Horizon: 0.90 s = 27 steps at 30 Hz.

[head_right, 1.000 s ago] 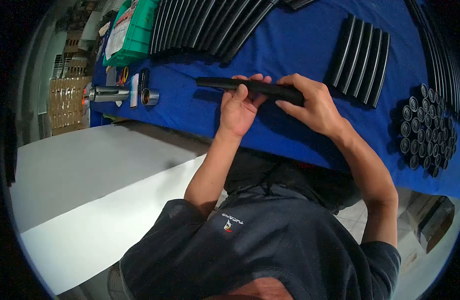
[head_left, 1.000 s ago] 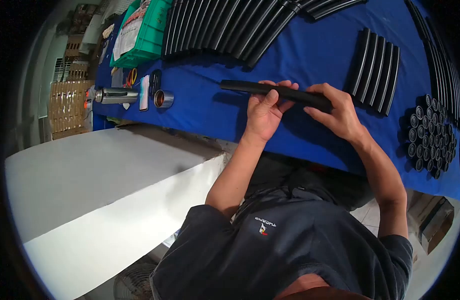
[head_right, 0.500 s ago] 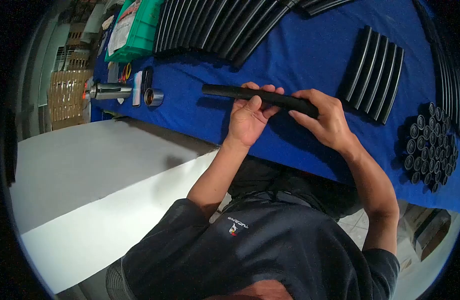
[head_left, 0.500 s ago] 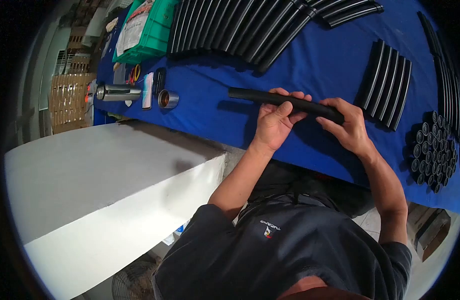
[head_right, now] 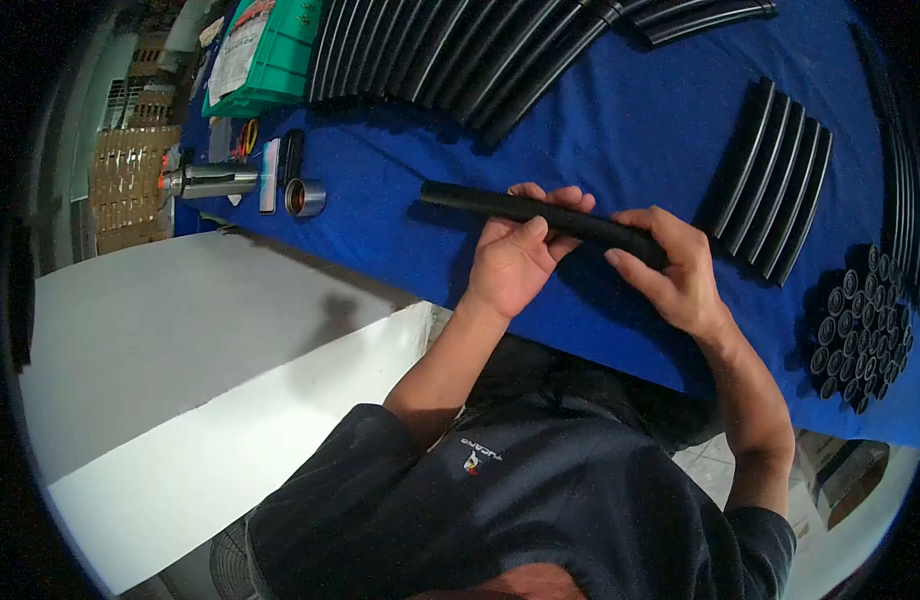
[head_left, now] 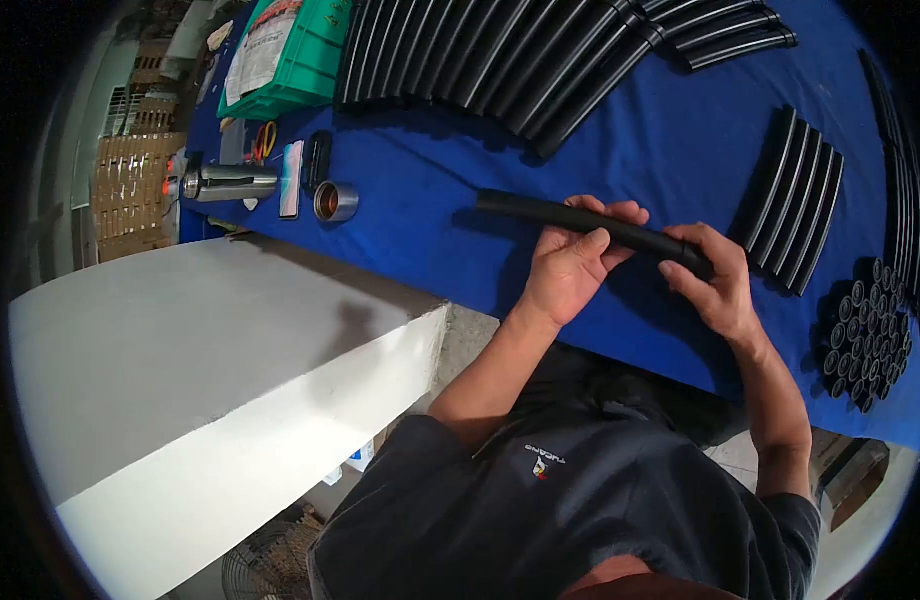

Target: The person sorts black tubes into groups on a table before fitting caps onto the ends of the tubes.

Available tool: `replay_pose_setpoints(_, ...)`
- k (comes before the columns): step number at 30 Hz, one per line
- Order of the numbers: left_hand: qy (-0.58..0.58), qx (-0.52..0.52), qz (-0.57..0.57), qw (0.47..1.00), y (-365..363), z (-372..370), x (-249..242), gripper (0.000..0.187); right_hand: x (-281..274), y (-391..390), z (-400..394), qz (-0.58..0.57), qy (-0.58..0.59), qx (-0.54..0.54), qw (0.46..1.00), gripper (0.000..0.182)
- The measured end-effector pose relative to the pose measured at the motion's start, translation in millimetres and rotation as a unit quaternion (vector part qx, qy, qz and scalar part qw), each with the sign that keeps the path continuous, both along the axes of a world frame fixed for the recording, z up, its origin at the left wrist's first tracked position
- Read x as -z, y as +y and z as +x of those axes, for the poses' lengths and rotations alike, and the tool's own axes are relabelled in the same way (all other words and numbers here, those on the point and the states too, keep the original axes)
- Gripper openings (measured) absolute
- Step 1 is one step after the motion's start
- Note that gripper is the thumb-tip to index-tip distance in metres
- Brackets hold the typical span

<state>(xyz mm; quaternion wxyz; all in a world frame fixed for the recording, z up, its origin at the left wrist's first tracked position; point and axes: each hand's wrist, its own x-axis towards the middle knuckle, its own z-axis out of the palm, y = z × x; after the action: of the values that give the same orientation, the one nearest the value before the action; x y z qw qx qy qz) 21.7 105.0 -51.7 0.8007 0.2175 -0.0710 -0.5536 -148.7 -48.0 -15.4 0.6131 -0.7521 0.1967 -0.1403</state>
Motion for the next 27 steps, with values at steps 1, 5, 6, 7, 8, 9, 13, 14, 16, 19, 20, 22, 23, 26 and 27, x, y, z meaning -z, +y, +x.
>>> replay_pose_setpoints(1, 0.003, 0.003, -0.003, 1.000, 0, 0, 2, 0.031, 1, -2, -1, -0.099, -0.019, -0.010, 0.995, 0.037)
replay_pose_setpoints(5, 0.017, 0.011, -0.016, 1.000, 2, 3, 3, 0.033, 4, 1, 1, 0.038, -0.019, 0.020, 0.999, 0.040)
replay_pose_setpoints(6, 0.019, 0.011, -0.018, 1.000, 2, 4, 4, 0.033, 1, 3, 0, 0.142, 0.001, 0.053, 0.988, 0.040)
replay_pose_setpoints(7, 0.022, 0.011, -0.021, 0.999, 2, 4, 4, 0.034, 1, 0, 0, 0.117, 0.023, 0.036, 0.992, 0.039)
replay_pose_setpoints(8, 0.025, 0.011, -0.023, 0.999, 2, 5, 5, 0.034, 3, -4, -3, 0.092, 0.045, 0.019, 0.995, 0.037)
replay_pose_setpoints(9, 0.030, 0.012, -0.025, 0.999, 1, 4, 4, 0.035, 5, -6, -4, 0.068, 0.067, 0.002, 0.995, 0.036)
replay_pose_setpoints(13, 0.041, 0.010, -0.022, 0.999, -3, 4, 3, 0.038, 13, -4, 1, 0.016, 0.013, 0.021, 1.000, 0.033)
replay_pose_setpoints(14, 0.045, 0.010, -0.019, 0.999, -2, 3, 3, 0.038, 11, -2, 1, 0.028, 0.017, 0.026, 0.999, 0.032)
replay_pose_setpoints(16, 0.049, 0.012, -0.018, 0.999, -3, 4, 2, 0.040, 9, -1, 2, 0.052, 0.026, 0.034, 0.998, 0.032)
replay_pose_setpoints(19, 0.055, 0.013, -0.031, 0.998, -3, 3, 3, 0.041, 5, 2, 1, 0.075, 0.040, 0.046, 0.995, 0.031)
replay_pose_setpoints(20, 0.053, 0.009, -0.026, 0.998, -3, 3, 3, 0.041, 7, 4, 2, 0.075, 0.043, 0.054, 0.995, 0.030)
replay_pose_setpoints(22, 0.050, 0.001, -0.018, 0.999, -3, 3, 1, 0.040, 11, 5, 2, 0.069, 0.051, 0.065, 0.994, 0.029)
replay_pose_setpoints(23, 0.055, -0.004, -0.014, 0.998, -3, 2, 0, 0.039, 9, 6, 2, 0.081, 0.061, 0.068, 0.992, 0.029)
replay_pose_setpoints(26, 0.049, -0.026, -0.001, 0.998, -3, -2, 0, 0.032, 2, 13, 8, 0.059, 0.061, 0.084, 0.993, 0.031)
replay_pose_setpoints(27, 0.046, -0.015, -0.007, 0.999, -3, -2, -1, 0.030, 0, 19, 11, 0.062, 0.048, 0.107, 0.991, 0.035)
